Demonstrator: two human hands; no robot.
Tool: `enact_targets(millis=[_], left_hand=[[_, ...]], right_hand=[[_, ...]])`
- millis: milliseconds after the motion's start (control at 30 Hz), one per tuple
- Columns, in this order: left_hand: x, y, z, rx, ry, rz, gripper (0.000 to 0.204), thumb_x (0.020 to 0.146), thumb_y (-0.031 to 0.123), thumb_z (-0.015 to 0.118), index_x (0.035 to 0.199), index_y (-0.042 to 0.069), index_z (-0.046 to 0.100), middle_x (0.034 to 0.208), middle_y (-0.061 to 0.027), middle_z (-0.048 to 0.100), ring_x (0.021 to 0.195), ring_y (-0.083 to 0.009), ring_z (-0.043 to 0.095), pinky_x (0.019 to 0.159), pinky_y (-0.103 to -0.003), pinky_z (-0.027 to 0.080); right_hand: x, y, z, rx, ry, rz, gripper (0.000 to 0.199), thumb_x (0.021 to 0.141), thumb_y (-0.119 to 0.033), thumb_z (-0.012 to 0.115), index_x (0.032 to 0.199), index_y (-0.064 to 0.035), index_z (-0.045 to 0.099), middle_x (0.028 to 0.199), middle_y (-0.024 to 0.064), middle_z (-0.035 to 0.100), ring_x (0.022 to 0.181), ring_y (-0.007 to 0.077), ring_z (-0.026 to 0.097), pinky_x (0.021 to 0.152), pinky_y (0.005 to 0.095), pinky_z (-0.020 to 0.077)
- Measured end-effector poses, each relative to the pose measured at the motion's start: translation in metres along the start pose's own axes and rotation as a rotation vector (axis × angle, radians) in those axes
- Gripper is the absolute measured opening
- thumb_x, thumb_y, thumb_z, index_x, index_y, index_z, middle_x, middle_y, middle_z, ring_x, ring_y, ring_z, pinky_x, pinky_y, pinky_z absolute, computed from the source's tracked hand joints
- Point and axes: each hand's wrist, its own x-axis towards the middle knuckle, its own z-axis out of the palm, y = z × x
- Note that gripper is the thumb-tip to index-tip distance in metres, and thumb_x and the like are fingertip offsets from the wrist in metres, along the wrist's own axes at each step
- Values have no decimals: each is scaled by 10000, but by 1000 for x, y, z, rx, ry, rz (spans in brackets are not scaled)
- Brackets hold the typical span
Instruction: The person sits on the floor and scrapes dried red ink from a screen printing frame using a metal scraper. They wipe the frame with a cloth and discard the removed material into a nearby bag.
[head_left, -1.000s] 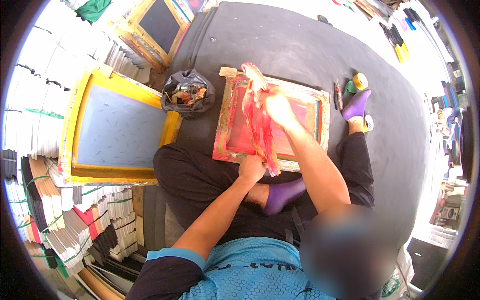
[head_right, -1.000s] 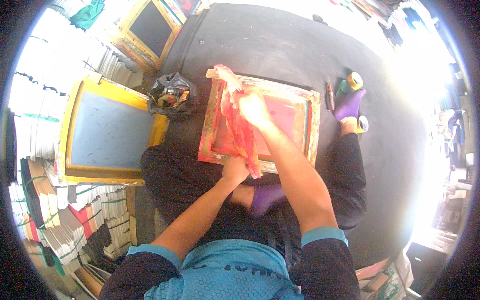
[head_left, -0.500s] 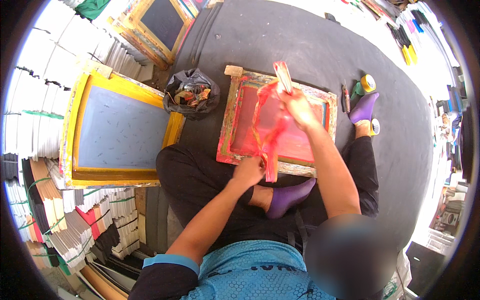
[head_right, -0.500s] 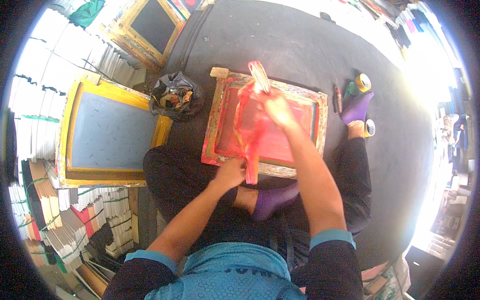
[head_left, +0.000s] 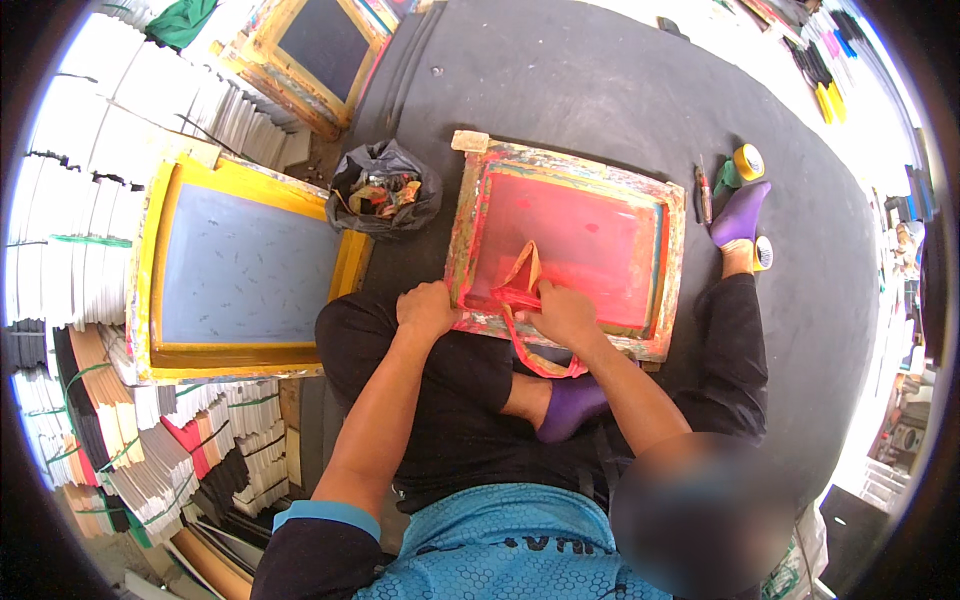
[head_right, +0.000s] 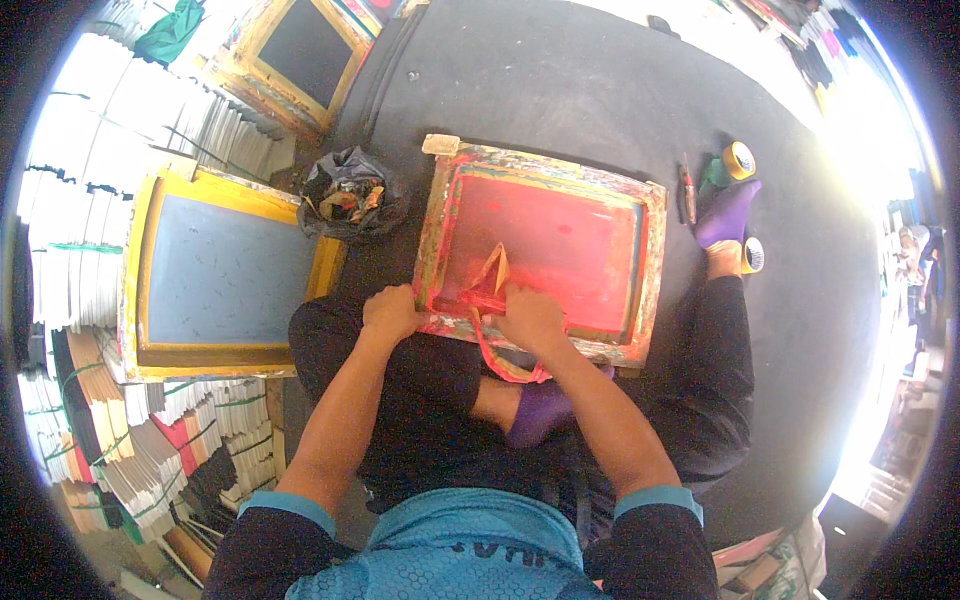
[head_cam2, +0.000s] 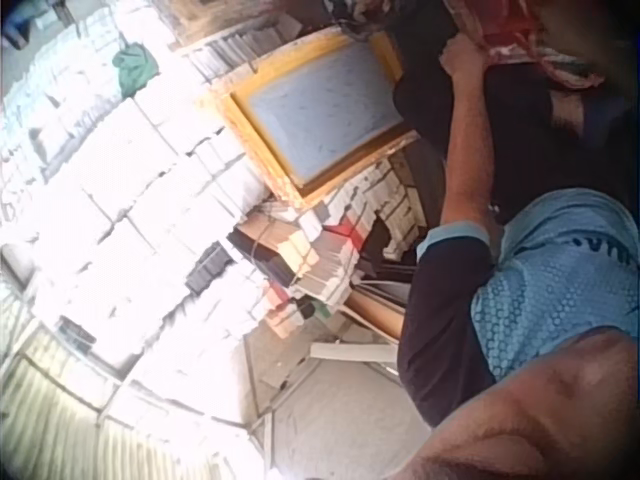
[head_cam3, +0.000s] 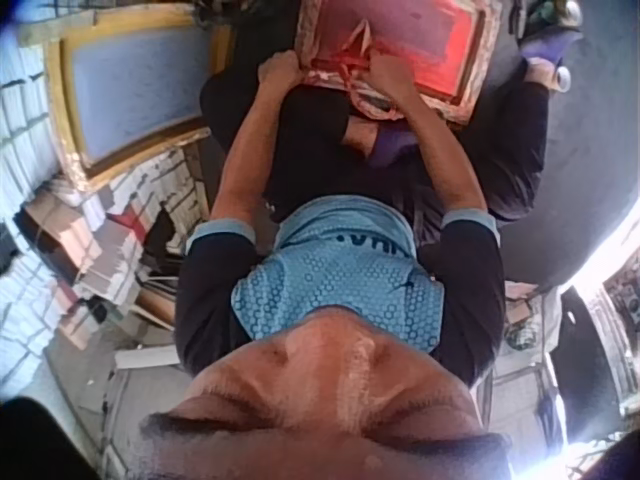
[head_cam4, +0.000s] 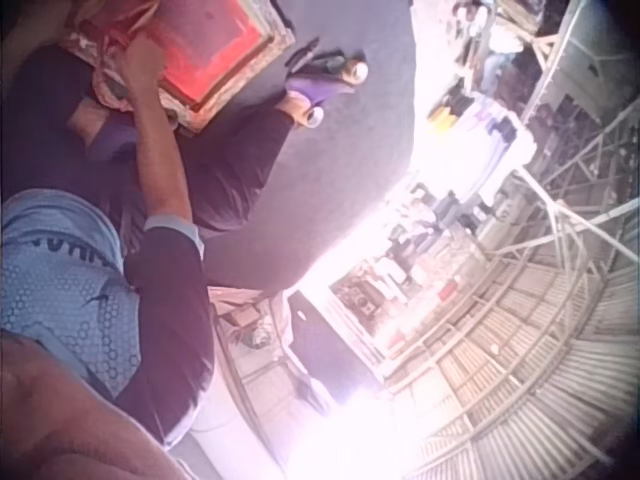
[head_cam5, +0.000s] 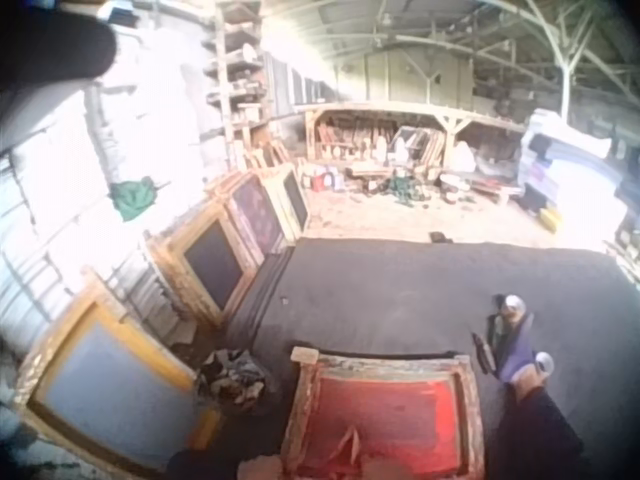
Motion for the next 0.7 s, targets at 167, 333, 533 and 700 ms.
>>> enact_targets(millis=[167, 333, 533, 700], left_hand=[[8, -5, 5, 7, -24, 33, 673, 767, 544, 861, 1156, 20, 694, 1121, -213, 753, 1068, -401, 730, 901, -511, 581], [11, -1, -1, 0, -105, 2, 758, 803, 549, 841, 1286, 36, 561, 1213, -216, 727, 1152, -375, 709, 946, -497, 554], [13, -4, 1, 17, -138, -5, 813, 817, 583, 813, 1338, 39, 508, 1266, -219, 705, 1188, -377, 691, 979, -514, 533], [9, -1, -1, 35, -135, 7, 787, 850, 576, 783, 1354, 43, 498, 1276, -217, 701, 1195, -383, 687, 985, -532, 527]], right_hand=[[15, 5, 23, -52, -213, 28, 542, 928, -536, 658, 972, -3, 742, 918, 243, 743, 898, 423, 736, 807, 550, 572], [37, -8, 26, 79, -275, 54, 482, 942, -435, 630, 972, 29, 755, 951, 289, 732, 905, 448, 728, 810, 552, 565], [49, -28, 6, 316, -210, -31, 423, 879, -348, 634, 931, 57, 742, 875, 322, 702, 878, 477, 718, 796, 558, 541], [94, -82, -7, 433, -53, -121, 381, 858, -323, 657, 880, 49, 734, 795, 306, 691, 756, 456, 710, 741, 545, 536]])
